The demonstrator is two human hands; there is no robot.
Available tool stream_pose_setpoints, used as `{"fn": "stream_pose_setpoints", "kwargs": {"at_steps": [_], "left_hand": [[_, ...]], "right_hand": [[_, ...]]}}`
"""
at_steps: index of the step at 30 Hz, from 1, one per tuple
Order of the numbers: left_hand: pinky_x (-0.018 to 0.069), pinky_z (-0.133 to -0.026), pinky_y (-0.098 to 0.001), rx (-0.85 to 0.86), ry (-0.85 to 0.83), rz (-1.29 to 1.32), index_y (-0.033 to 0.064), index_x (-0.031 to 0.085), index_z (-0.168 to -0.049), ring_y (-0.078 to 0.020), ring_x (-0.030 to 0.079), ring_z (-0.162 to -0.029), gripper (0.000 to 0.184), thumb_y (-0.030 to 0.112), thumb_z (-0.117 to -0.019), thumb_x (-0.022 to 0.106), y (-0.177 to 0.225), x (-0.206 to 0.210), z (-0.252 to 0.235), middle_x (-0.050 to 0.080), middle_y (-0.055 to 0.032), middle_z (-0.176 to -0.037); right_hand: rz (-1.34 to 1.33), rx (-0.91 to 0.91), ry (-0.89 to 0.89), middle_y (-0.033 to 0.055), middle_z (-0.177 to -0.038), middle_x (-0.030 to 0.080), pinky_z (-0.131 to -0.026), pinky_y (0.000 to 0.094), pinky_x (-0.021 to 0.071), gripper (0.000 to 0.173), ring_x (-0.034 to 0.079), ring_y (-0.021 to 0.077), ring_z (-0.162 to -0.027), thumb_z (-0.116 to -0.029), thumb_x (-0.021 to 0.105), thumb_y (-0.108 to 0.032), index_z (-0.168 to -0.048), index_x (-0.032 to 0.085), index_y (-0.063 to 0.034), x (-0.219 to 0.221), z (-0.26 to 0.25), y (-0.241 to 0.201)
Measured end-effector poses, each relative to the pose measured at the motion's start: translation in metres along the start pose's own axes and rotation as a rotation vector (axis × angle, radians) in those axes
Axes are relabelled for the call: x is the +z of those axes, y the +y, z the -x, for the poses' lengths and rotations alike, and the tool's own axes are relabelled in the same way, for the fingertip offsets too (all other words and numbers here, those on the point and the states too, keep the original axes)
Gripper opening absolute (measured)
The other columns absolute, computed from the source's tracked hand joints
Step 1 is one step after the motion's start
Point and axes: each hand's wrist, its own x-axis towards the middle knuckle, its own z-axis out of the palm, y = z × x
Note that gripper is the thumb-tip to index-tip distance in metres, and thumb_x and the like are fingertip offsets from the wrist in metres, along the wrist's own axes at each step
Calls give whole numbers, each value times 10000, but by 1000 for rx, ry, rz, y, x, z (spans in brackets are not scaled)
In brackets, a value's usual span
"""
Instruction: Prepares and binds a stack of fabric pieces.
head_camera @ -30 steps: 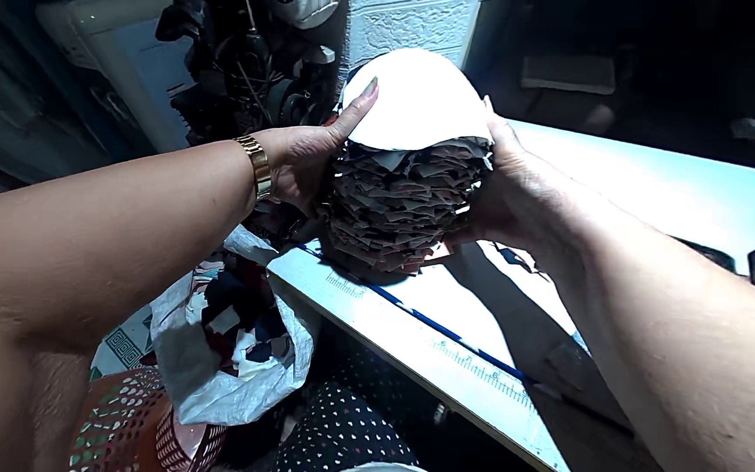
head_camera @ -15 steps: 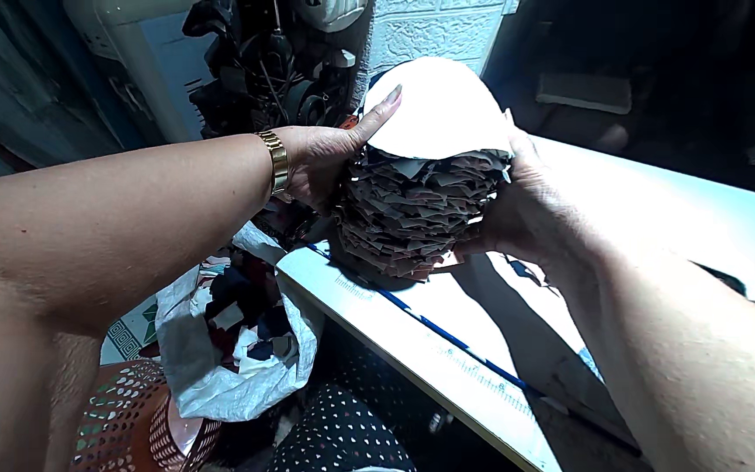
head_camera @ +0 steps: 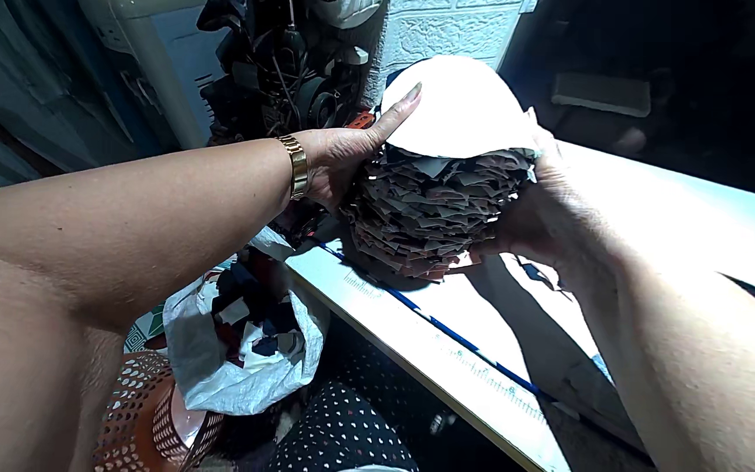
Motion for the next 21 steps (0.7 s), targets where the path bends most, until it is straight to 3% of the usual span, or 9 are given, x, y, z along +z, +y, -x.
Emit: {"fn": "stream_pose_setpoints", "kwargs": {"at_steps": [5, 7, 8, 11, 15, 21], "left_hand": [[528, -944, -585, 42, -52, 50, 188, 473, -1461, -290, 615, -1210, 913, 872, -894, 265, -1, 11, -7, 612, -137, -1330], [502, -984, -601, 57, -63, 56, 202, 427, -1506, -296, 585, -1259, 891, 850, -912, 286, 1, 17, -8, 581, -140, -1383], [500, -980, -599, 56, -61, 45, 195, 434, -1500, -296, 584, -1256, 893, 851, -913, 282, 3, 20, -9, 581, -141, -1382], [529, -906, -614, 38, -95, 51, 178, 475, -1450, -307, 620, -1184, 904, 866, -900, 271, 7, 26, -13, 608, -147, -1317], [519, -869, -646, 2, -97, 11, 168, 481, -1451, -341, 618, -1168, 969, 903, -867, 244, 12, 31, -17, 596, -176, -1329], [561, -810, -597, -24, -86, 17, 161, 523, -1402, -332, 657, -1088, 962, 907, -860, 250, 14, 33, -17, 632, -176, -1255]], "right_hand": [[3, -25, -48, 93, -1115, 710, -697, 546, 595, 934, 708, 316, -961, -809, 164, -959, -1296, 589, -285, -17, -5, 4], [-18, -28, -65, 105, -1142, 705, -725, 579, 587, 943, 700, 336, -994, -817, 159, -952, -1321, 580, -276, -24, -2, 4], [-23, -30, -49, 82, -1105, 710, -712, 549, 596, 922, 707, 306, -970, -825, 148, -941, -1292, 586, -277, -24, 1, 4], [-54, -10, -11, 39, -1043, 708, -710, 512, 600, 883, 706, 253, -936, -841, 147, -927, -1230, 604, -280, -29, 6, 4], [-58, -51, -21, 24, -1057, 706, -731, 485, 606, 833, 705, 230, -960, -874, 169, -896, -1253, 576, -275, -38, 14, 8], [-43, -86, -30, 17, -1029, 698, -679, 460, 601, 759, 701, 228, -919, -931, 160, -839, -1228, 570, -273, -35, 22, 7]]}}
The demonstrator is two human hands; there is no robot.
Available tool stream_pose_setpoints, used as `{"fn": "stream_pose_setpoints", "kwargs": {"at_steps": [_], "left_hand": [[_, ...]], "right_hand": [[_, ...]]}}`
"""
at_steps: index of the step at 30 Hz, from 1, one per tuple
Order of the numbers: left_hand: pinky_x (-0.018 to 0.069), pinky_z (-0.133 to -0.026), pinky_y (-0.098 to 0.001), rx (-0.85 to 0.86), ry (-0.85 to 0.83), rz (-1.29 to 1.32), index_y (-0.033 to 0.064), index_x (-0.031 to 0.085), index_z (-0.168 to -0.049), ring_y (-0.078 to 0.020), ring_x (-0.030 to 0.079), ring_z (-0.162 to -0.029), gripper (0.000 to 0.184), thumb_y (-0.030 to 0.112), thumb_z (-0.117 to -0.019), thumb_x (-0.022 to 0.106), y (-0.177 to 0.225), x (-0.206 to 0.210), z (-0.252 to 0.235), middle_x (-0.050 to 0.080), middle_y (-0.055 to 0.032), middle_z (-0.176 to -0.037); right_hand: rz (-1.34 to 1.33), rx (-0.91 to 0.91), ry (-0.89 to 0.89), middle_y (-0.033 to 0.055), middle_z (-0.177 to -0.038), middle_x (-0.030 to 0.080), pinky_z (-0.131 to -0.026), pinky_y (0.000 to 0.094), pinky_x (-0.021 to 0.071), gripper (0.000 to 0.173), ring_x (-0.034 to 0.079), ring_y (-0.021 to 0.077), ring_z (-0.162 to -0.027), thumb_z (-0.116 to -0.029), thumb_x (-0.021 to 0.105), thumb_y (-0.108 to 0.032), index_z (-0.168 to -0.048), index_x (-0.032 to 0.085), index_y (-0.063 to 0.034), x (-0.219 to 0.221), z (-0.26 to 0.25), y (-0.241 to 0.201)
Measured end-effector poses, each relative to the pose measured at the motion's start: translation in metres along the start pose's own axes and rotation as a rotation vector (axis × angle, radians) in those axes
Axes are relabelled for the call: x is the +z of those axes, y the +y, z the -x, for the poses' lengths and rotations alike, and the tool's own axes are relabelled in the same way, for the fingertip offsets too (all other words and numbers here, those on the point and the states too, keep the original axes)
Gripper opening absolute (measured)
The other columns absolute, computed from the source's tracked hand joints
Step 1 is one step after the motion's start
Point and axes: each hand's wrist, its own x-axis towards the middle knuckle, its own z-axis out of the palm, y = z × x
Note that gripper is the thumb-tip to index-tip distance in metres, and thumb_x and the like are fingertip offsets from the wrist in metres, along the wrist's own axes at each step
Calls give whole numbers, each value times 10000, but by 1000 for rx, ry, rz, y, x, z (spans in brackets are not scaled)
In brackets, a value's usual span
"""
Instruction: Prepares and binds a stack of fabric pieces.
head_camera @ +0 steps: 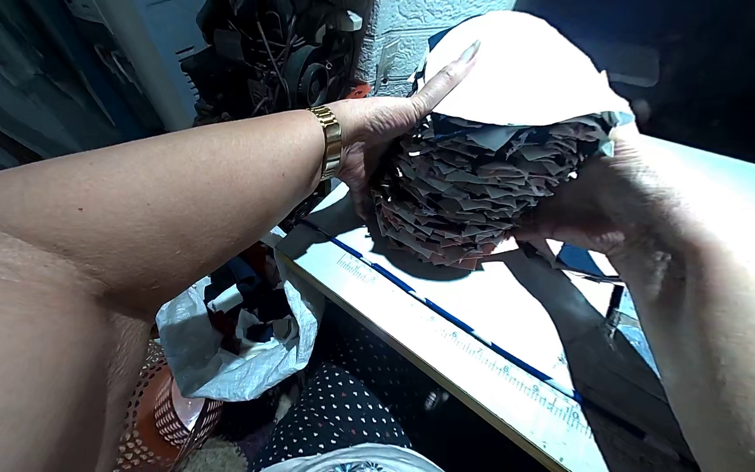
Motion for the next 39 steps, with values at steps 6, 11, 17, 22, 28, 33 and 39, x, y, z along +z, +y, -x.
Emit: {"fn": "stream_pose_setpoints", "kwargs": {"at_steps": [6, 11, 17, 22, 28, 33, 39], "left_hand": [[566, -784, -604, 7, -36, -3, 172, 519, -1396, -342, 666, -1059, 969, 916, -850, 223, -1, -2, -2, 637, -174, -1238], [578, -813, -575, 26, -39, -25, 172, 500, -1418, -318, 670, -1081, 957, 901, -865, 218, 0, -3, -5, 639, -158, -1255], [558, -853, -626, -1, 23, -9, 165, 455, -1467, -358, 644, -1150, 1006, 918, -846, 214, 2, 1, -4, 601, -184, -1335], [570, -842, -588, 0, 60, 10, 172, 466, -1449, -339, 653, -1128, 981, 910, -855, 213, 2, 6, -1, 618, -171, -1300], [580, -911, -499, 66, 17, 9, 178, 463, -1444, -252, 662, -1142, 895, 856, -907, 230, 0, 5, -3, 652, -103, -1260], [579, -881, -540, 51, 94, -26, 204, 443, -1463, -286, 660, -1143, 904, 871, -893, 226, -1, 10, 1, 637, -114, -1293], [591, -889, -506, 123, 139, 37, 193, 460, -1447, -263, 670, -1126, 813, 798, -950, 244, -1, 25, 12, 650, -100, -1258]], "right_hand": [[-3, 4, -36, 36, -1046, 702, -685, 481, 605, 800, 705, 252, -934, -903, 142, -865, -1230, 578, -280, 0, 1, 0], [5, -10, -61, 42, -1063, 713, -666, 487, 613, 810, 717, 258, -931, -893, 155, -876, -1259, 582, -293, -3, -1, 2], [25, -71, -8, 10, -1031, 698, -646, 420, 604, 723, 706, 201, -893, -950, 149, -814, -1227, 565, -291, 3, 11, 1], [-22, 6, 9, 33, -1063, 689, -694, 491, 592, 790, 693, 250, -956, -909, 167, -867, -1259, 568, -284, 1, 3, 1], [-229, -38, -564, 194, -1286, 649, -768, 664, 585, 910, 668, 418, -1123, -837, 329, -936, -1423, 520, -267, -57, -64, 29], [-90, 69, 6, 116, -1164, 695, -717, 582, 585, 898, 698, 342, -1001, -870, 110, -904, -1315, 573, -277, 1, -10, 2], [-44, 9, 58, 71, -1072, 709, -648, 470, 588, 802, 709, 269, -896, -926, 136, -844, -1256, 592, -274, -1, 4, -1]]}}
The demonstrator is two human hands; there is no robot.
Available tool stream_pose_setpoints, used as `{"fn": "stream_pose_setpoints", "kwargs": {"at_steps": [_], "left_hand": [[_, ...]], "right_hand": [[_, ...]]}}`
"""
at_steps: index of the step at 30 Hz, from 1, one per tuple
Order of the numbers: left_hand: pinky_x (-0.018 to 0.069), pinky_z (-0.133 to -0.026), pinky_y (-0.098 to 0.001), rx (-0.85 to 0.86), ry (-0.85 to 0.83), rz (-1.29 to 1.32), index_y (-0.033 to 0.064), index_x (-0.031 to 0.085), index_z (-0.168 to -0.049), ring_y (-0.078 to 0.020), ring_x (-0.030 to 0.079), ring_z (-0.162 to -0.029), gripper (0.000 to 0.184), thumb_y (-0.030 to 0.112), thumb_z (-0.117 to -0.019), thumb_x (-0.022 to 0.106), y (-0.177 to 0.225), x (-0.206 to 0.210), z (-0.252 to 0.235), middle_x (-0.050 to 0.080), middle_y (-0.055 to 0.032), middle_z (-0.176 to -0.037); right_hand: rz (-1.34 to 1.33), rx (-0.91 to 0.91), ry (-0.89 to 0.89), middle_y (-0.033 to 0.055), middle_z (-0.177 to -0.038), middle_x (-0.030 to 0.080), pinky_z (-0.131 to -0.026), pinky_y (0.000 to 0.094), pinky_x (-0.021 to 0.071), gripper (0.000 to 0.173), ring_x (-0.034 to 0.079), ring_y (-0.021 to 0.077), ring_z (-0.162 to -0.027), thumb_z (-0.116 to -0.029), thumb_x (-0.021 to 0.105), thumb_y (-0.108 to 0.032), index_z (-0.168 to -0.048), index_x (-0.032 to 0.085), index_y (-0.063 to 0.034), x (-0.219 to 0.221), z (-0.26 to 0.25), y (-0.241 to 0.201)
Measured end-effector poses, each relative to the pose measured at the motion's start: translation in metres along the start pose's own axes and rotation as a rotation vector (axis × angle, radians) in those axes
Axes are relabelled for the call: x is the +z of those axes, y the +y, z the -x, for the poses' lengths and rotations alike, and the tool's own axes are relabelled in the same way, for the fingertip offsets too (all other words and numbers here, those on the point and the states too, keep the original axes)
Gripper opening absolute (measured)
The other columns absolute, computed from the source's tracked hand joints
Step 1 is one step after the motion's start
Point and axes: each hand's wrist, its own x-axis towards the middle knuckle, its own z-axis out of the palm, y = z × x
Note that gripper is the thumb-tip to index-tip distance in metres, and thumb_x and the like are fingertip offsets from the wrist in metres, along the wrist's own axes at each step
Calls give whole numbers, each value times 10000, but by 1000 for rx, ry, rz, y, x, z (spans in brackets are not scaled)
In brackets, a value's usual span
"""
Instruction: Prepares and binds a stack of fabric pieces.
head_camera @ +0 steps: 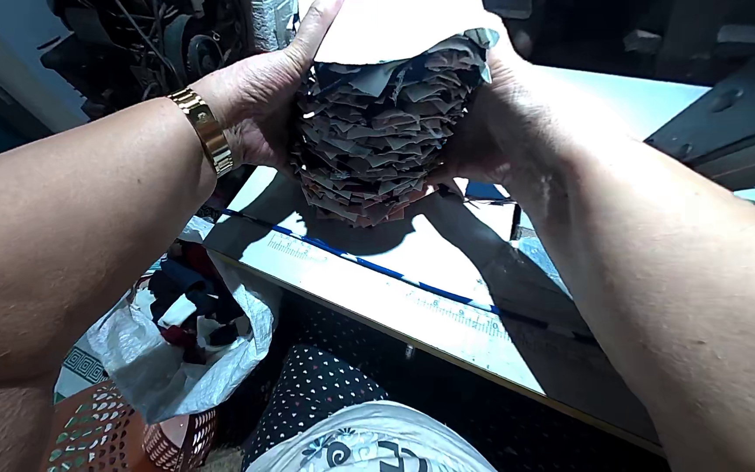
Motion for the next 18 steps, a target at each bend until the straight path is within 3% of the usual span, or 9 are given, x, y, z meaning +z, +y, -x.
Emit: {"fn": "stream_pose_setpoints", "kwargs": {"at_steps": [1, 3, 4, 7, 10, 13, 14, 17, 18], "left_hand": [[589, -883, -504, 10, -2, 5, 194, 474, -1429, -259, 671, -1115, 810, 799, -953, 222, 1, 2, 3, 656, -96, -1237], [595, -867, -497, 38, -3, 19, 194, 490, -1403, -254, 680, -1086, 793, 780, -966, 183, 5, 8, 14, 669, -88, -1194], [597, -850, -486, 52, -6, 36, 197, 504, -1375, -249, 684, -1059, 747, 755, -986, 194, 7, 10, 20, 673, -82, -1163], [613, -779, -457, 114, -69, 82, 194, 570, -1254, -229, 705, -966, 533, 602, -1062, 286, 11, 16, 38, 694, -61, -1061], [617, -751, -445, 155, -150, 53, 169, 598, -1206, -227, 708, -940, 428, 499, -1074, 360, 12, 23, 59, 694, -67, -1039], [616, -700, -444, 159, -145, 15, 173, 604, -1162, -231, 713, -892, 469, 538, -1071, 323, 9, 41, 87, 694, -70, -999], [615, -707, -460, 153, -155, 26, 175, 595, -1177, -241, 712, -901, 539, 593, -1062, 277, 6, 49, 96, 693, -76, -1005], [612, -745, -500, 142, -206, 36, 188, 557, -1282, -265, 706, -978, 776, 769, -974, 146, -7, 70, 119, 693, -87, -1081], [617, -739, -494, 133, -215, 38, 189, 562, -1287, -260, 711, -974, 798, 794, -955, 158, -11, 76, 124, 700, -83, -1079]], "right_hand": [[-27, -29, -73, 80, -1074, 714, -643, 486, 590, 769, 713, 280, -901, -933, 186, -836, -1244, 602, -269, -11, -5, 2], [-147, -92, -540, 195, -1253, 670, -736, 649, 603, 772, 696, 409, -1084, -942, 342, -824, -1384, 547, -224, -67, -56, 13], [-159, -79, -645, 220, -1293, 654, -750, 699, 588, 786, 679, 442, -1126, -925, 382, -834, -1401, 545, -229, -84, -77, 13], [-174, 3, -641, 246, -1257, 668, -731, 748, 567, 752, 684, 478, -1091, -918, 434, -807, -1330, 617, -206, -99, -76, -2], [-139, 33, -690, 266, -1264, 664, -751, 709, 592, 672, 690, 471, -1093, -978, 462, -700, -1337, 603, -151, -91, -17, -21], [-21, -101, -159, 126, -974, 712, -584, 511, 616, 432, 730, 298, -825, -988, 524, -553, -1113, 635, -155, -31, 113, -21], [5, -116, -144, 99, -961, 712, -577, 488, 616, 443, 731, 273, -816, -993, 491, -589, -1111, 624, -183, -32, 130, -17], [-80, -19, -759, 283, -1206, 676, -730, 659, 615, 699, 706, 468, -1034, -985, 438, -707, -1328, 607, -122, -80, 109, -10], [-71, -35, -698, 274, -1164, 694, -690, 638, 621, 706, 720, 457, -988, -977, 415, -716, -1292, 630, -122, -76, 125, -4]]}}
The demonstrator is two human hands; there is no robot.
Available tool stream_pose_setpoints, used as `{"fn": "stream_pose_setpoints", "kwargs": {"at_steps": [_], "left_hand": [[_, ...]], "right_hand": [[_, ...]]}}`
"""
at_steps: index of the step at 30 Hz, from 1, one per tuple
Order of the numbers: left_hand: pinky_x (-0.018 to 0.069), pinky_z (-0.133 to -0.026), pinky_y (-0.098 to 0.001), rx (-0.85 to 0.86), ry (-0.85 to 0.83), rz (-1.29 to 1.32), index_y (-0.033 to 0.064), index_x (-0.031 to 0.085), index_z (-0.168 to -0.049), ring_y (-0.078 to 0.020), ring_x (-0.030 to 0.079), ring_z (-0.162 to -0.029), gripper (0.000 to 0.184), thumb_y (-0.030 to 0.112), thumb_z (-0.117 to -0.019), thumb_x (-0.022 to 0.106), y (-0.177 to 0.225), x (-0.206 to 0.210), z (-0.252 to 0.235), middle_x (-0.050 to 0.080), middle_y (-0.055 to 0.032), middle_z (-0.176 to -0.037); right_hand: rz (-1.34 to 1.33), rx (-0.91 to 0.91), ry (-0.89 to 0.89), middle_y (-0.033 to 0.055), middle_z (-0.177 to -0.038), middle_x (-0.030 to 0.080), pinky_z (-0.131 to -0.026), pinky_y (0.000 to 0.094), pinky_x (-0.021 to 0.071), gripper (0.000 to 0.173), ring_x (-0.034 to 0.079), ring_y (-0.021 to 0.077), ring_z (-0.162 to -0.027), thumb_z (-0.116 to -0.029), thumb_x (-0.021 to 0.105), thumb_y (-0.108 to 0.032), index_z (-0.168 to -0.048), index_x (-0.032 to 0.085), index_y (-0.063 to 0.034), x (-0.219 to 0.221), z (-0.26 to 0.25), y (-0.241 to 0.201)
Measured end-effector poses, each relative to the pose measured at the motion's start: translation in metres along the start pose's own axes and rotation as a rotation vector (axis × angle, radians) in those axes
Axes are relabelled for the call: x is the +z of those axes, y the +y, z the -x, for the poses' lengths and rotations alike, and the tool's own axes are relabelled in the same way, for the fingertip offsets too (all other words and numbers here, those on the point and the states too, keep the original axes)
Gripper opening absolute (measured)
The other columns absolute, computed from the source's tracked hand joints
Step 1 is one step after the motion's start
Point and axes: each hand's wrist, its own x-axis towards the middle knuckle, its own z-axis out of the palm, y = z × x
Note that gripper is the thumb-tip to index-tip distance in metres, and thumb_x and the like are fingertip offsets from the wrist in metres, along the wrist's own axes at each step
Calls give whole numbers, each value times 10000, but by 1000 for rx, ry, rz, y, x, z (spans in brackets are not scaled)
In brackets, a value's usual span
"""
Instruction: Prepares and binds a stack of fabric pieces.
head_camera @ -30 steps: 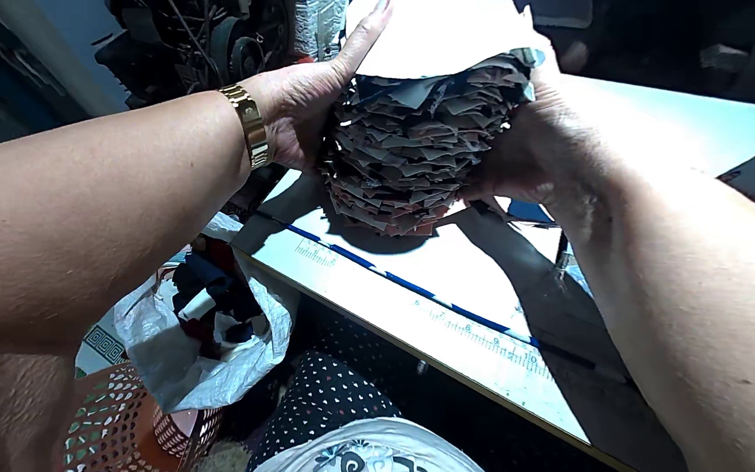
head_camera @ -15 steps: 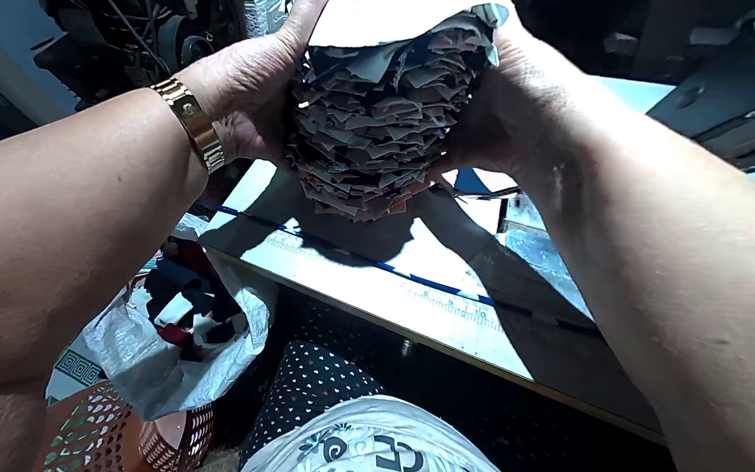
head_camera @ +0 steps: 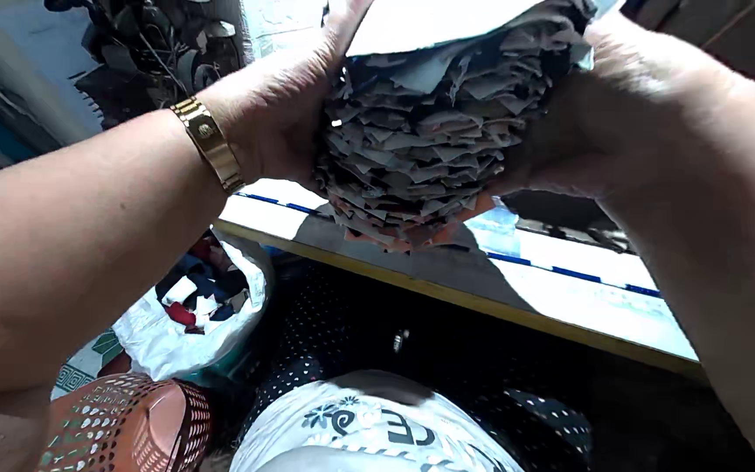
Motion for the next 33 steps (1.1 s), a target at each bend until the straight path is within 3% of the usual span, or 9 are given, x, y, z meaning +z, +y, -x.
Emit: {"fn": "stream_pose_setpoints", "kwargs": {"at_steps": [2, 4, 7, 10, 15, 17, 24, 29, 33], "left_hand": [[614, -784, -485, -19, -34, 5, 204, 534, -1335, -248, 701, -1018, 799, 820, -937, 216, -7, 12, 6, 688, -70, -1130], [608, -817, -498, -33, -40, 27, 205, 536, -1356, -261, 693, -1049, 802, 830, -924, 278, -14, 21, 8, 680, -84, -1168], [607, -771, -499, -37, 2, -18, 196, 554, -1309, -268, 701, -987, 804, 838, -915, 273, -21, 33, 8, 686, -94, -1114], [596, -792, -520, -29, -18, -46, 189, 534, -1339, -287, 691, -1005, 819, 839, -921, 266, -28, 32, -1, 671, -113, -1148], [585, -805, -571, -34, -121, -46, 202, 543, -1351, -311, 677, -1053, 828, 857, -911, 292, -49, 18, -29, 664, -123, -1186], [584, -795, -594, -18, -188, -26, 185, 550, -1341, -330, 673, -1059, 822, 844, -928, 282, -57, 13, -43, 655, -147, -1190], [596, -759, -585, 1, -202, -40, 164, 566, -1321, -338, 691, -1014, 818, 833, -935, 295, -53, 13, -44, 667, -164, -1156], [594, -769, -561, -2, -223, -63, 188, 547, -1341, -322, 681, -1031, 837, 854, -919, 266, -45, 14, -40, 659, -152, -1179], [605, -716, -541, 36, -220, -90, 149, 583, -1265, -305, 700, -947, 774, 796, -967, 281, -54, 12, -51, 673, -147, -1082]], "right_hand": [[107, -43, 478, 135, -997, 727, -577, 501, 619, 692, 741, 313, -831, -966, 282, -778, -1176, 597, -200, 53, 24, 19], [105, -40, 739, 118, -989, 731, -565, 492, 602, 751, 733, 303, -806, -953, 219, -809, -1220, 596, -217, 72, 31, 32], [61, -31, 780, 120, -1022, 723, -643, 549, 598, 802, 725, 326, -866, -934, 185, -834, -1225, 605, -215, 75, 39, 45], [56, -39, 819, 103, -1006, 723, -638, 539, 599, 809, 726, 314, -852, -941, 142, -829, -1241, 581, -219, 78, 42, 54], [16, 7, 892, 102, -1062, 710, -708, 547, 599, 788, 716, 308, -918, -953, 192, -817, -1314, 551, -216, 69, 39, 71], [52, 15, 904, 93, -1009, 715, -651, 500, 608, 752, 724, 285, -851, -970, 191, -793, -1292, 551, -217, 66, 39, 76], [28, -48, 899, 51, -959, 727, -657, 487, 617, 701, 730, 249, -842, -990, 195, -762, -1193, 597, -225, 70, 38, 73], [42, -121, 903, 27, -1004, 718, -723, 521, 613, 673, 720, 240, -918, -992, 218, -756, -1206, 600, -244, 68, 40, 69], [62, -28, 971, 36, -976, 716, -673, 468, 615, 680, 724, 233, -854, -993, 200, -757, -1220, 577, -238, 70, 39, 73]]}}
